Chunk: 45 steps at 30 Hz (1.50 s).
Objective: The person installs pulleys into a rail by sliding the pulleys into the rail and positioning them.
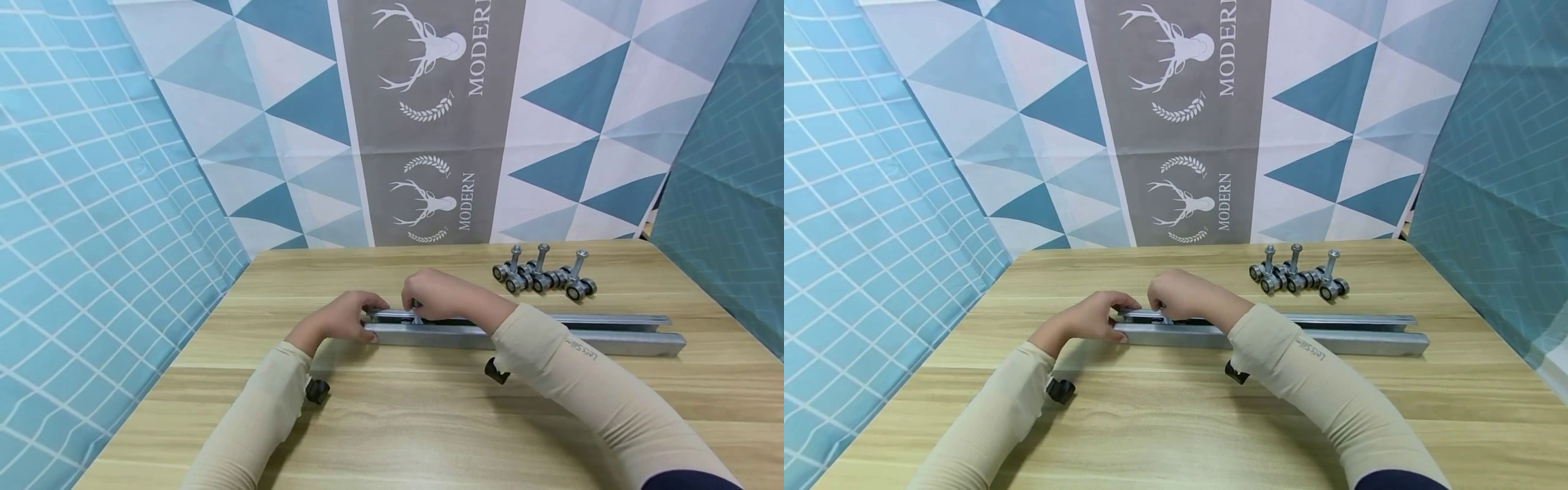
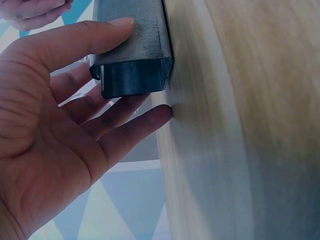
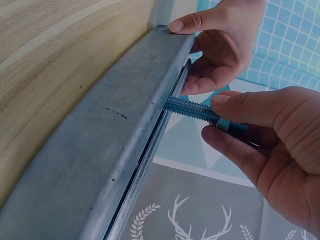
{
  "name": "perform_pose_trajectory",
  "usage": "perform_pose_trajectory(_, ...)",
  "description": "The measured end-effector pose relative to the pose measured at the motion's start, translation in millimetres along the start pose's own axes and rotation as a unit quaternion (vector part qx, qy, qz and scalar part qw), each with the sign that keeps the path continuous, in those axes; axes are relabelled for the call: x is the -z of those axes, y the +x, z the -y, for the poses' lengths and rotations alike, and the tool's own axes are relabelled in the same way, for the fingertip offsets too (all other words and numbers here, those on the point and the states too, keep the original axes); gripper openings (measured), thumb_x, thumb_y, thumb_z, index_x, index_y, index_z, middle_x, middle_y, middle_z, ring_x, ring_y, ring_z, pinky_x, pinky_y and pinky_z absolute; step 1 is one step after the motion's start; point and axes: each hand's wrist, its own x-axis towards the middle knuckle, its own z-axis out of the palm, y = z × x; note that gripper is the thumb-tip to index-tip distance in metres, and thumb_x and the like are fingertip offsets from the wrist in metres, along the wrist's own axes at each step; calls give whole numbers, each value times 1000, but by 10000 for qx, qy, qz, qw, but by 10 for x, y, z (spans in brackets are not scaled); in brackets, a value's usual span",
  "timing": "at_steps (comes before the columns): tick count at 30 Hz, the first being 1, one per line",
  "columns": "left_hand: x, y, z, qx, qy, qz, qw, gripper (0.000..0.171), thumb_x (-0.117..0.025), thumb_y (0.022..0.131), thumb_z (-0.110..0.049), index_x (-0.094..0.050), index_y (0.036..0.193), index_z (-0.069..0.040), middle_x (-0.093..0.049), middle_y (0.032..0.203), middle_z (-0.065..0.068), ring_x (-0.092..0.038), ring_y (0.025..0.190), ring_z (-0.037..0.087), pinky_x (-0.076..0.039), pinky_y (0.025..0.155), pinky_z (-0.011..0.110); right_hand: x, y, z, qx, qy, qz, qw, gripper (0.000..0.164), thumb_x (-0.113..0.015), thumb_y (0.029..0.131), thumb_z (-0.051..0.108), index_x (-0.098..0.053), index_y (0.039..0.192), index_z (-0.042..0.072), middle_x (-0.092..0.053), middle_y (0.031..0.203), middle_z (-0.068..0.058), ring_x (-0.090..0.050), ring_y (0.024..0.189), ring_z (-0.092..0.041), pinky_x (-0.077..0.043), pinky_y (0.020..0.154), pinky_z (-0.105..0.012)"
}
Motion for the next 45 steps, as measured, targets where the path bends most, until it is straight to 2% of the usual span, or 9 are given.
perform_pose_trajectory(11, -10, 7, 24, -66, -3, 3, 10000, 54, -84, 68, -6, -66, 118, -5, -67, 108, 2, -60, 96, 17, -48, 87, 38, -25, 66, 21, -43, 52, 51, 10000, 14, -68, 79, -3, -75, 89, 4, -69, 90, -4, -64, 86, -20, -52, 78, -33)
perform_pose_trajectory(21, -12, 6, 47, -11, -16, 9, 10000, 55, -84, 68, -7, -65, 120, -6, -66, 109, -1, -60, 96, 14, -48, 87, 35, -30, 132, 66, 44, -66, 34, 10000, 13, -67, 79, -4, -75, 87, 4, -68, 88, -4, -64, 85, -20, -51, 78, -33)
perform_pose_trajectory(29, -5, 7, 49, -61, -197, 8, 9998, 54, -84, 68, -6, -66, 119, -6, -66, 111, 0, -60, 98, 18, -48, 88, 38, -46, 198, 98, -6, -123, 46, 9999, 13, -67, 79, -4, -75, 85, 4, -68, 86, -4, -63, 82, -20, -51, 78, -33)
perform_pose_trajectory(45, -3, -12, 15, -101, -196, -33, 9998, 54, -84, 67, -5, -66, 118, -5, -66, 110, 2, -61, 98, 21, -48, 87, 40, -91, 249, 128, 16, -128, -35, 9999, 14, -68, 79, -5, -75, 87, 4, -66, 85, -3, -62, 81, -18, -51, 77, -32)
